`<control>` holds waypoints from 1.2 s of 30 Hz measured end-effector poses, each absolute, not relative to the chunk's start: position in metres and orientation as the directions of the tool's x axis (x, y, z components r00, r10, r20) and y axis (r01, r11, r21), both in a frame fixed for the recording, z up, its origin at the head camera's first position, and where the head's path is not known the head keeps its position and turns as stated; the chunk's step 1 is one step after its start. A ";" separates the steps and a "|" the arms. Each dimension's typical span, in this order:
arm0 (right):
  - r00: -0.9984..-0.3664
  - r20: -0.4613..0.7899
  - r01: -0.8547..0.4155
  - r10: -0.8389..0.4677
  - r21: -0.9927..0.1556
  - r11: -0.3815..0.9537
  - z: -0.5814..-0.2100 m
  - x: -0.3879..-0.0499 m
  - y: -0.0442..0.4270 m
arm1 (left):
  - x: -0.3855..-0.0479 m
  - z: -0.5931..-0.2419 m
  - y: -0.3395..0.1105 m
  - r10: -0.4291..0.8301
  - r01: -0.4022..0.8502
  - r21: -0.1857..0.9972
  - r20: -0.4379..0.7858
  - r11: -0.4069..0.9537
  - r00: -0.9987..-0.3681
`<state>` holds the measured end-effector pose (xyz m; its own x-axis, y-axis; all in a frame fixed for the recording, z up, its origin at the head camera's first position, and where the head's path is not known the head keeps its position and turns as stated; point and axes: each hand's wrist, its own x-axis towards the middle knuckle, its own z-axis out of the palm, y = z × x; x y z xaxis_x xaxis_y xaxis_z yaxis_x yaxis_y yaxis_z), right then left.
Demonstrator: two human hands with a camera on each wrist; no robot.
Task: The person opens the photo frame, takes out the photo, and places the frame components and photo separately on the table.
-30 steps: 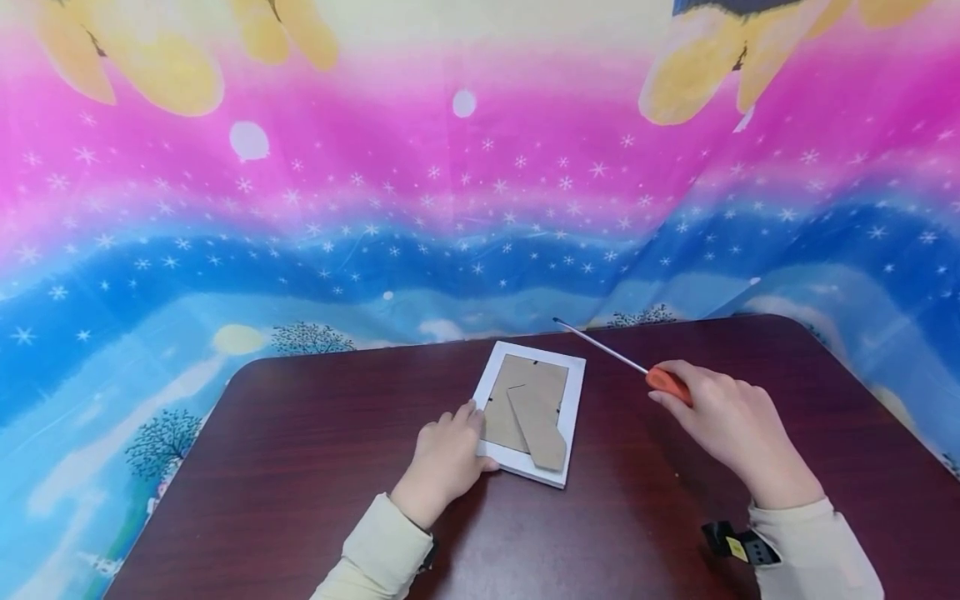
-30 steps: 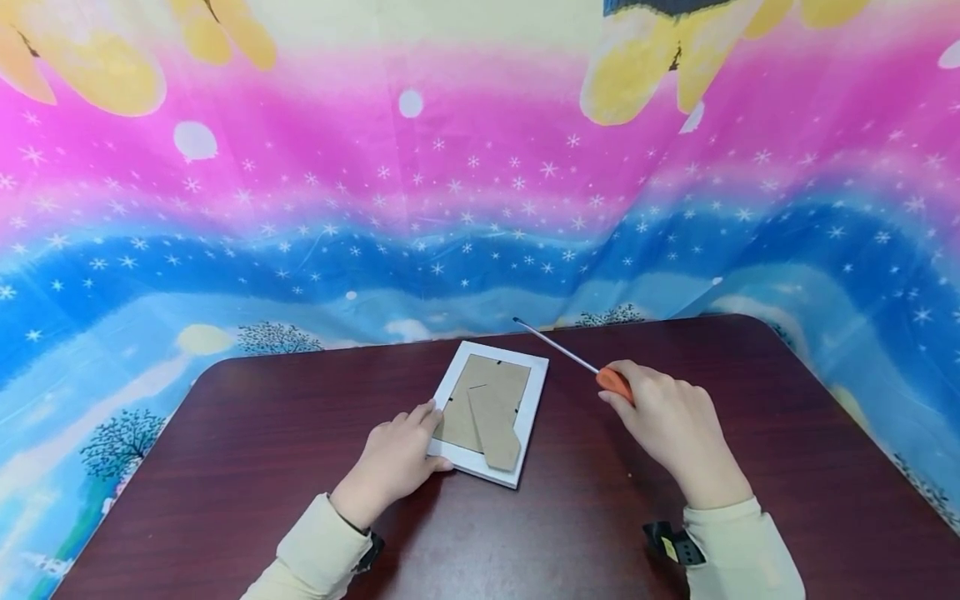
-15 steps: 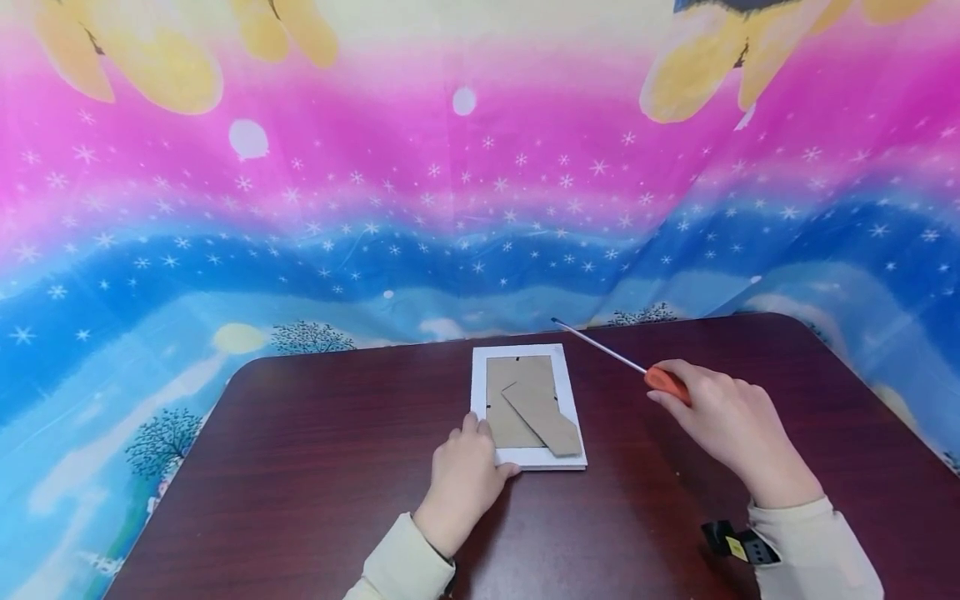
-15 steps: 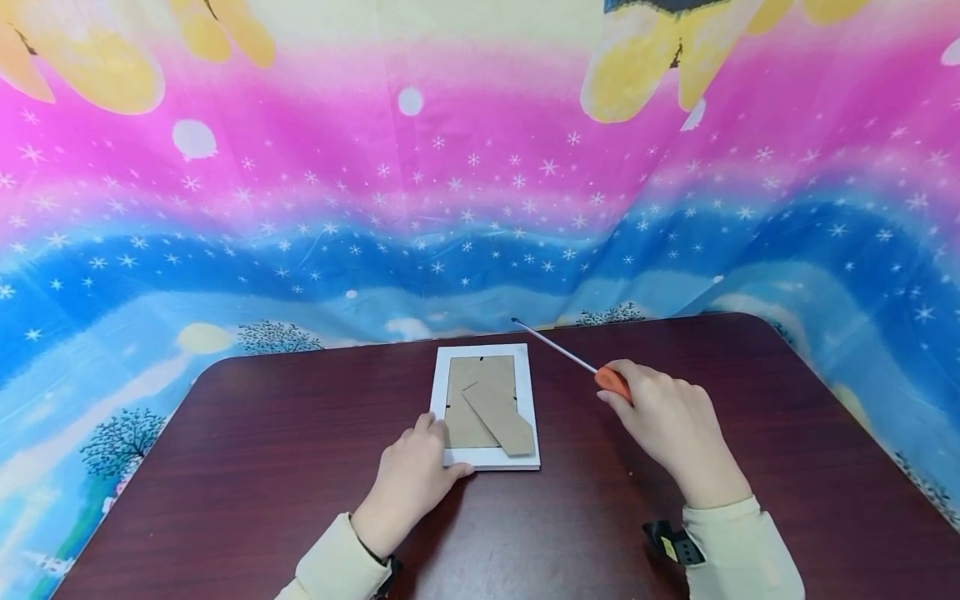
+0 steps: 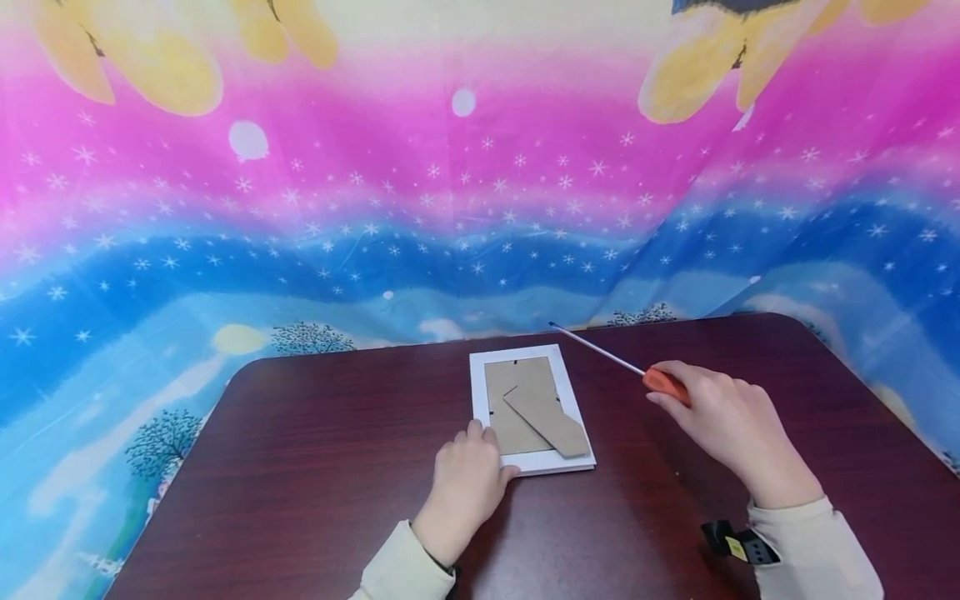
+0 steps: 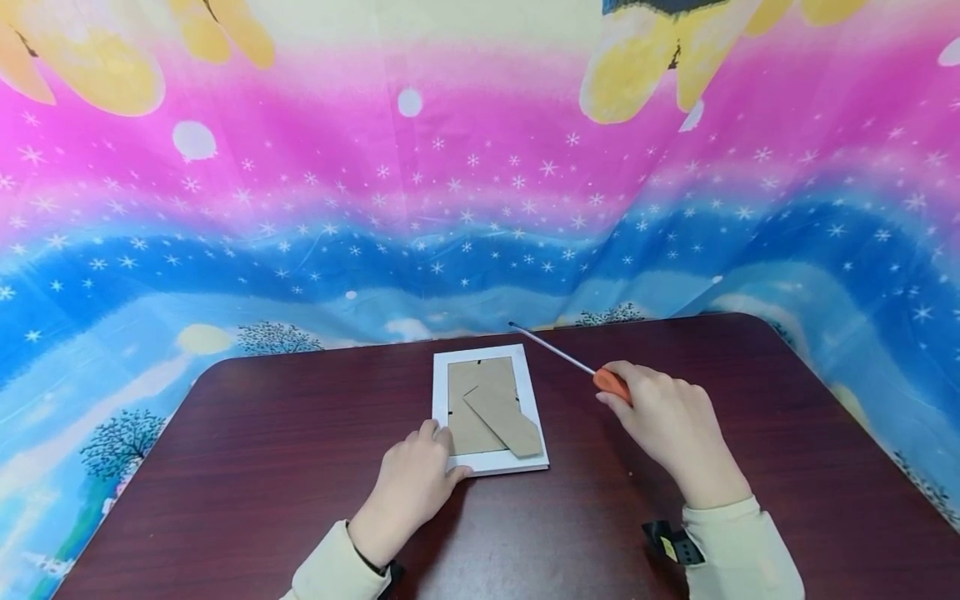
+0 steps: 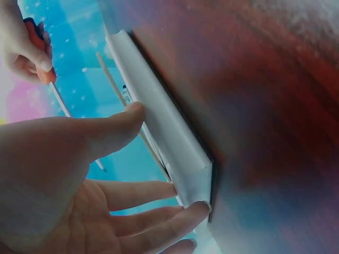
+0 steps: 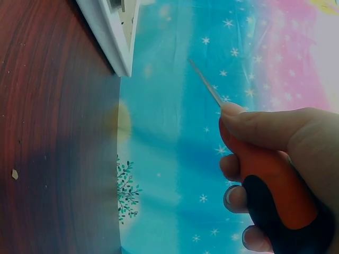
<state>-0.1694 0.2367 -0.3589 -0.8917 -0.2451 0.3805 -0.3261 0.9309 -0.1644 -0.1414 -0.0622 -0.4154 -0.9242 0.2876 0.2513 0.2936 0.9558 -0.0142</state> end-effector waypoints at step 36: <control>-0.853 0.342 -0.446 -0.394 -0.086 0.891 -0.351 -0.154 0.209 | -0.193 -0.416 -0.111 0.436 0.357 0.472 -0.065 0.806 -0.898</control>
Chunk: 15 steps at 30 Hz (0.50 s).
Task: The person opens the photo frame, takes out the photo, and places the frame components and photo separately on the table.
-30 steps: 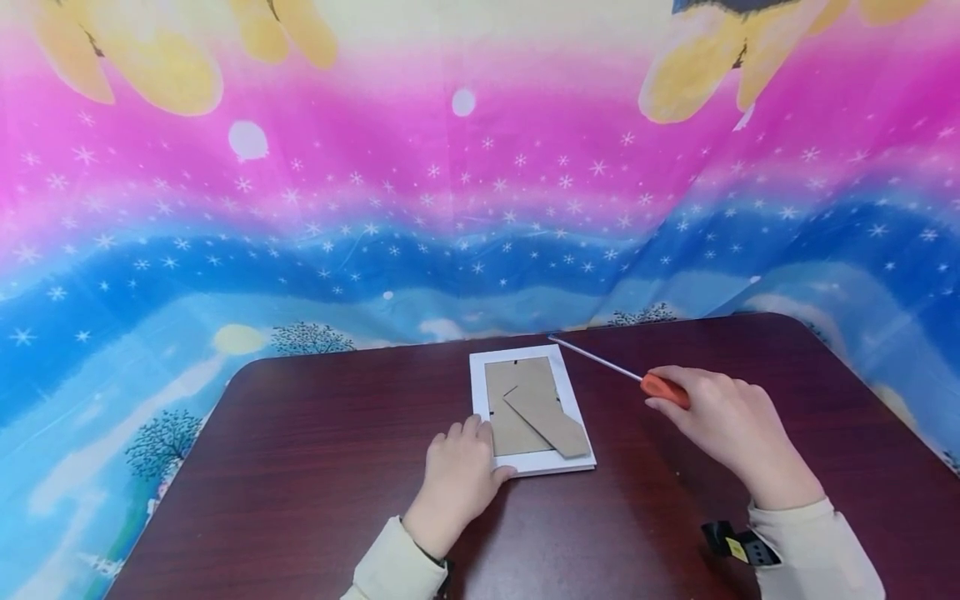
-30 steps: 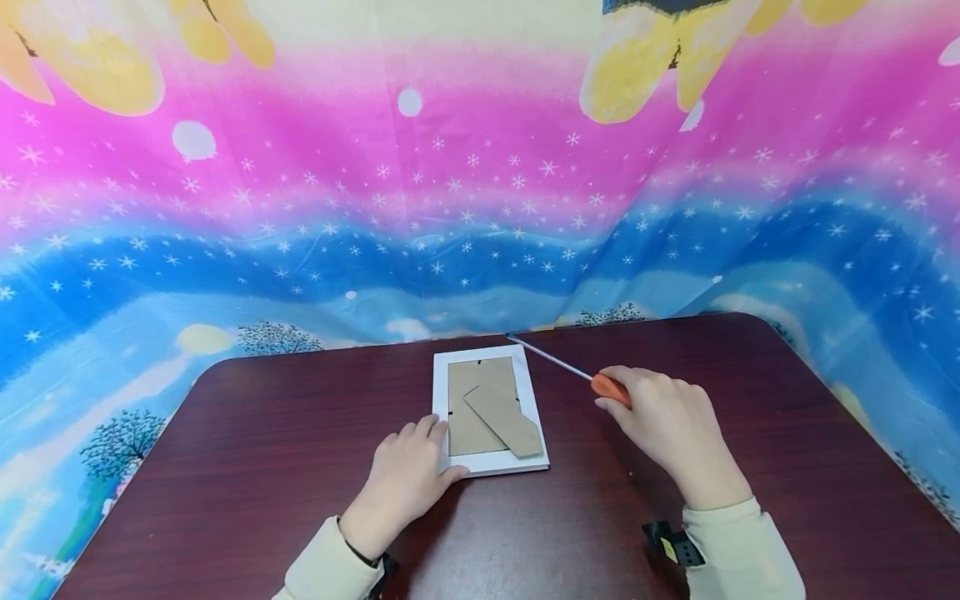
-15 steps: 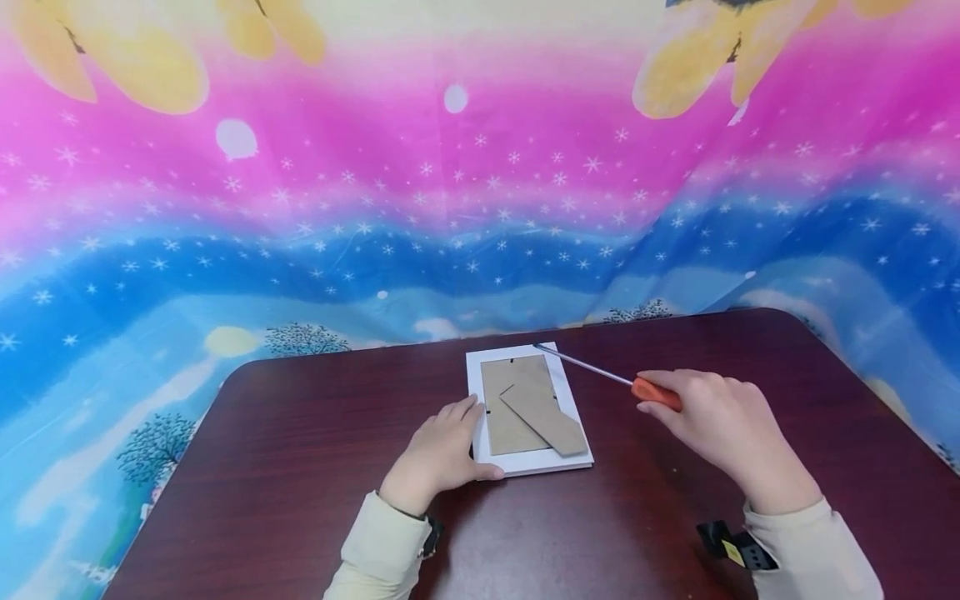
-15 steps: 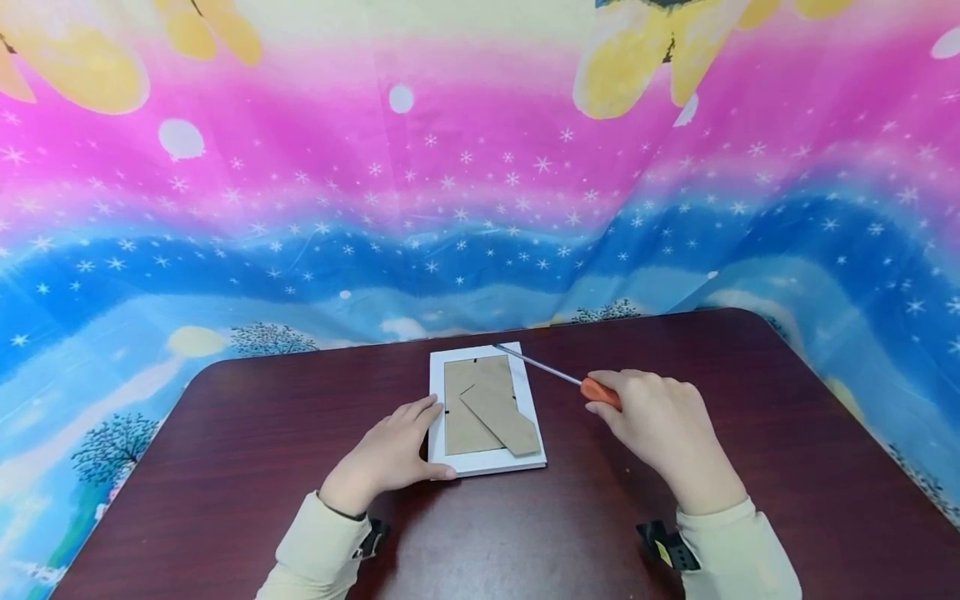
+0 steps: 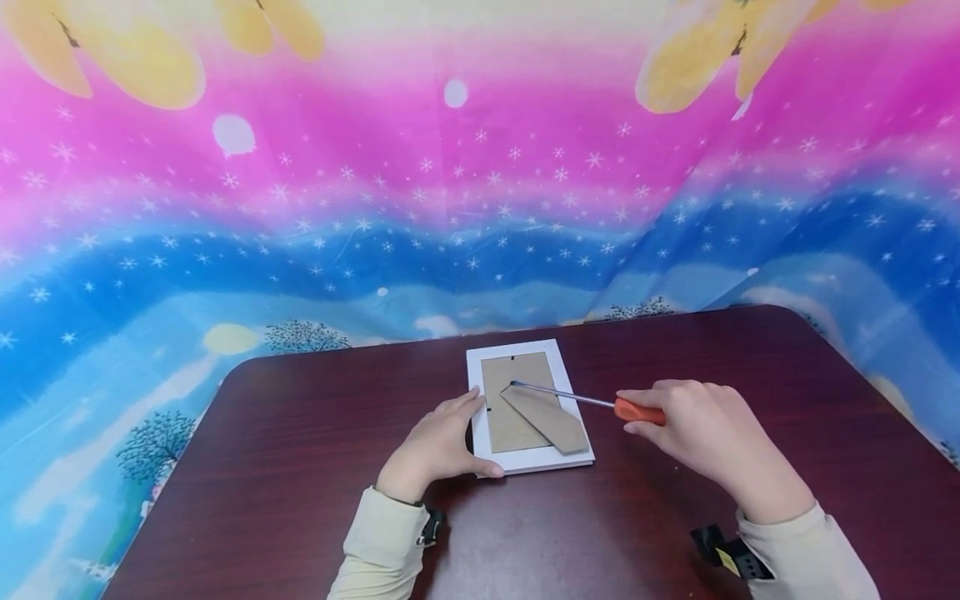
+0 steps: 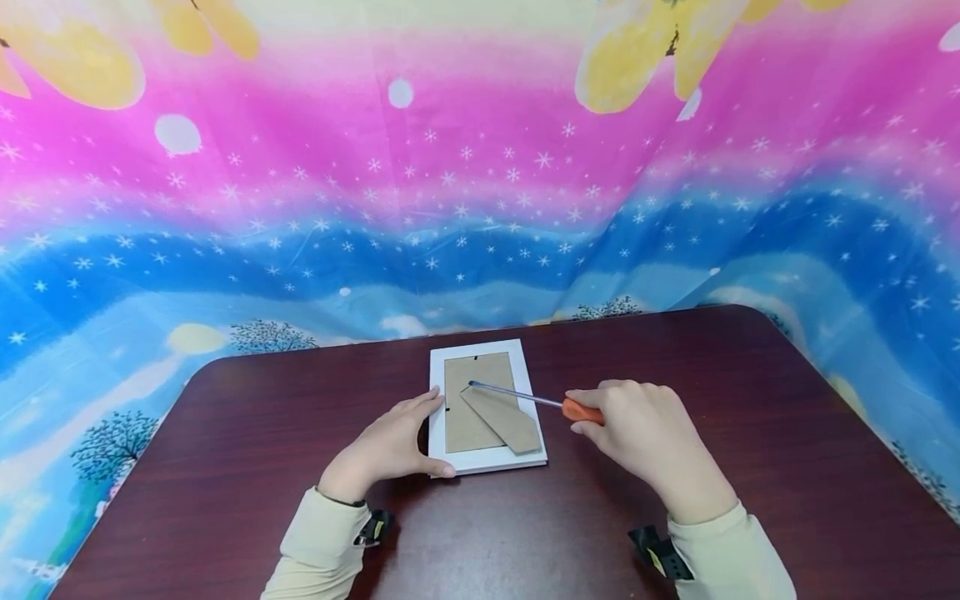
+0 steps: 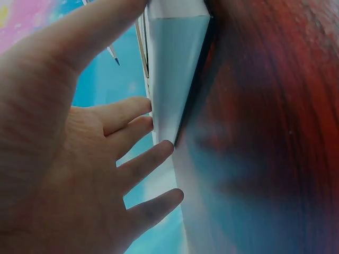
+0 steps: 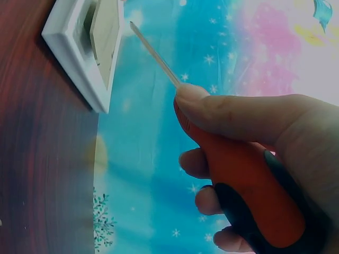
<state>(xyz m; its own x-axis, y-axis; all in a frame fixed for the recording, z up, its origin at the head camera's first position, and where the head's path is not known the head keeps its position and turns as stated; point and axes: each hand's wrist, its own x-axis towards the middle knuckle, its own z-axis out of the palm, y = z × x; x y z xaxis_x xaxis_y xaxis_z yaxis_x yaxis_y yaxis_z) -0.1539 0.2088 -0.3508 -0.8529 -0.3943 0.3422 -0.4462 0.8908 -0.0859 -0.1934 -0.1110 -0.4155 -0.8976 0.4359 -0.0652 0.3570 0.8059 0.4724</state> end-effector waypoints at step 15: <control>-0.836 0.327 -0.487 -0.440 -0.072 0.871 -0.356 -0.149 0.192 | -0.195 -0.429 -0.114 0.404 0.317 0.535 -0.050 0.783 -0.913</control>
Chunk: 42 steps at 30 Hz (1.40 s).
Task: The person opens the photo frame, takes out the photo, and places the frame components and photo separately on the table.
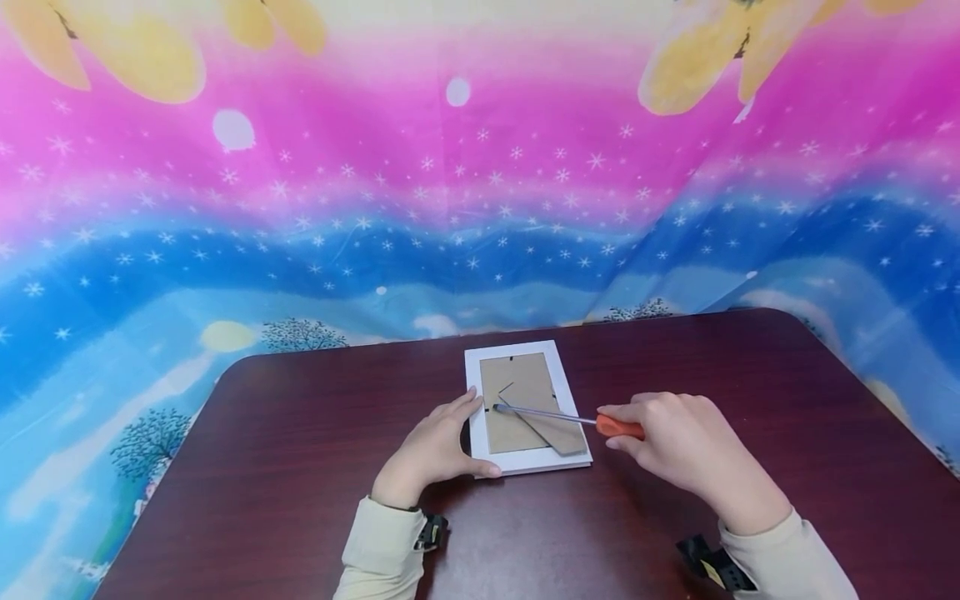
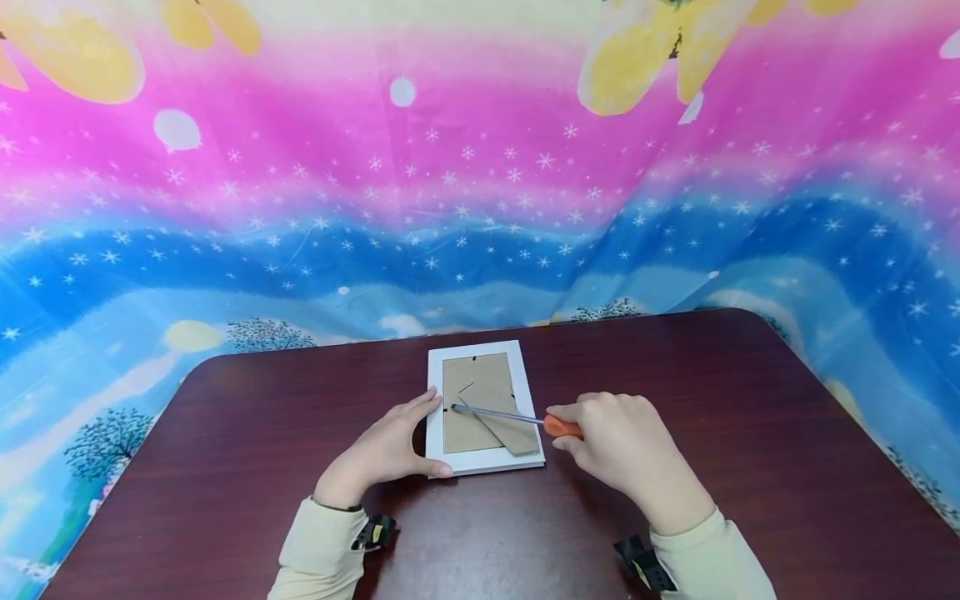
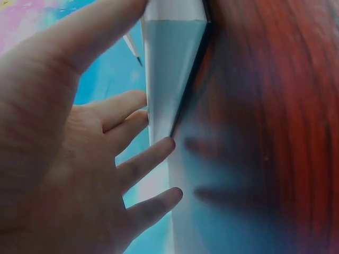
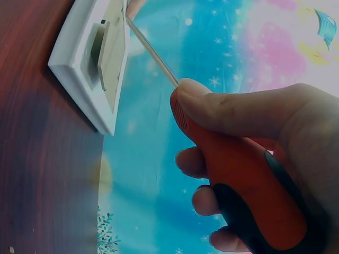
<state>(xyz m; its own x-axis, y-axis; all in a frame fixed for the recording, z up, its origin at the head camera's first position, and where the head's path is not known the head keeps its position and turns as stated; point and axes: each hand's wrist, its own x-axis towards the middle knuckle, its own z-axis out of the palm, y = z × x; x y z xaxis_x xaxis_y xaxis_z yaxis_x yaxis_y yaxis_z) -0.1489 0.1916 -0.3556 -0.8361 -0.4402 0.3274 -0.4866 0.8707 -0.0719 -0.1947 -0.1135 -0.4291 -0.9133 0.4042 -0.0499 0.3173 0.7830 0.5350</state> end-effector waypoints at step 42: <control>-0.714 0.401 -0.605 -0.574 0.060 0.794 -0.364 -0.203 0.195 | -0.183 -0.423 -0.108 0.316 0.248 0.508 -0.052 0.825 -0.947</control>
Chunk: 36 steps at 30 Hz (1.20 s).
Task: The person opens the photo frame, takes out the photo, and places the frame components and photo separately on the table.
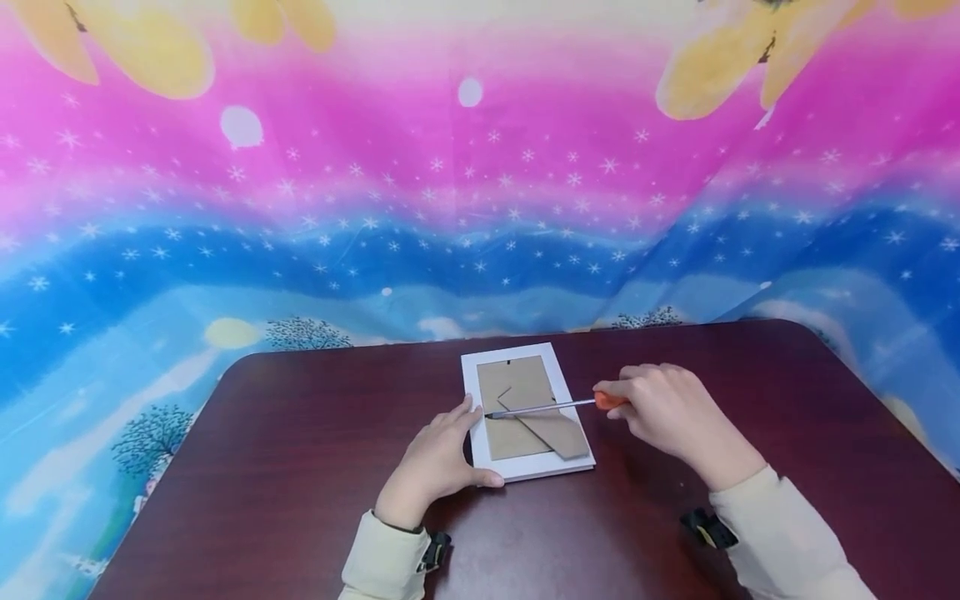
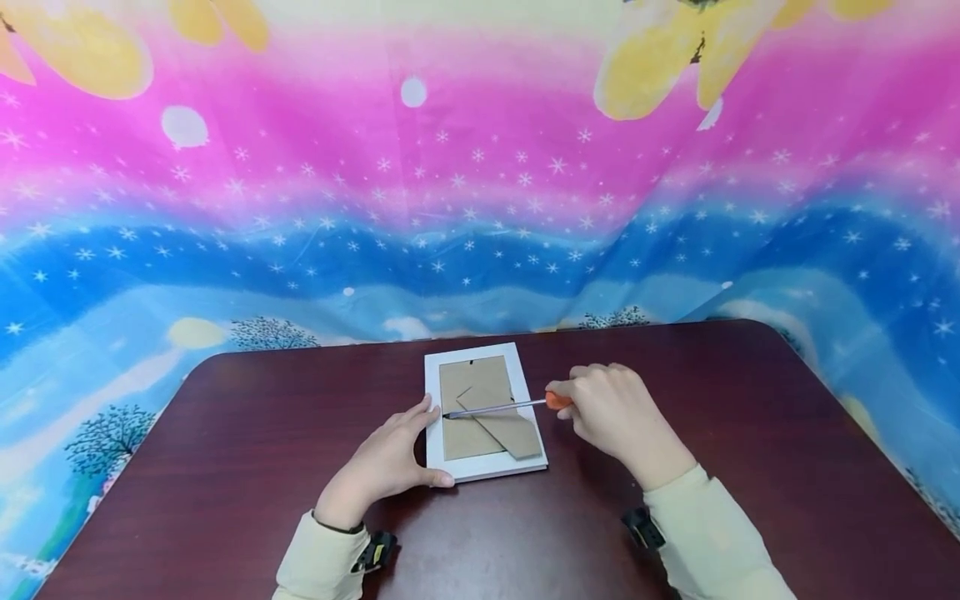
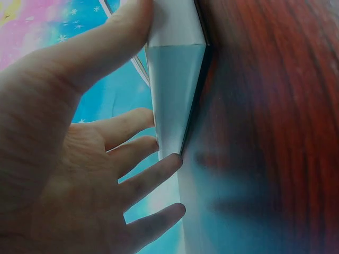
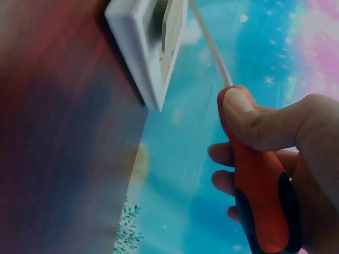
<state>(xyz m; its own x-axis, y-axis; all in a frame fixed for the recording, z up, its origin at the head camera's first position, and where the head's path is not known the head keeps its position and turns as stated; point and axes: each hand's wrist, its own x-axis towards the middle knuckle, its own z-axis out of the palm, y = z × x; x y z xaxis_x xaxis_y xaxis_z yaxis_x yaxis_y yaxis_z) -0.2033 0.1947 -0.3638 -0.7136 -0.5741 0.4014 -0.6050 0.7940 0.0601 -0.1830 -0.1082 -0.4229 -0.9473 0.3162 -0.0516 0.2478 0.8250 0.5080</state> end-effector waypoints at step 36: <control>-0.569 0.293 -0.720 -0.769 0.275 0.637 -0.316 -0.220 0.174 | -0.179 -0.419 -0.106 0.292 0.247 0.435 -0.038 0.866 -0.956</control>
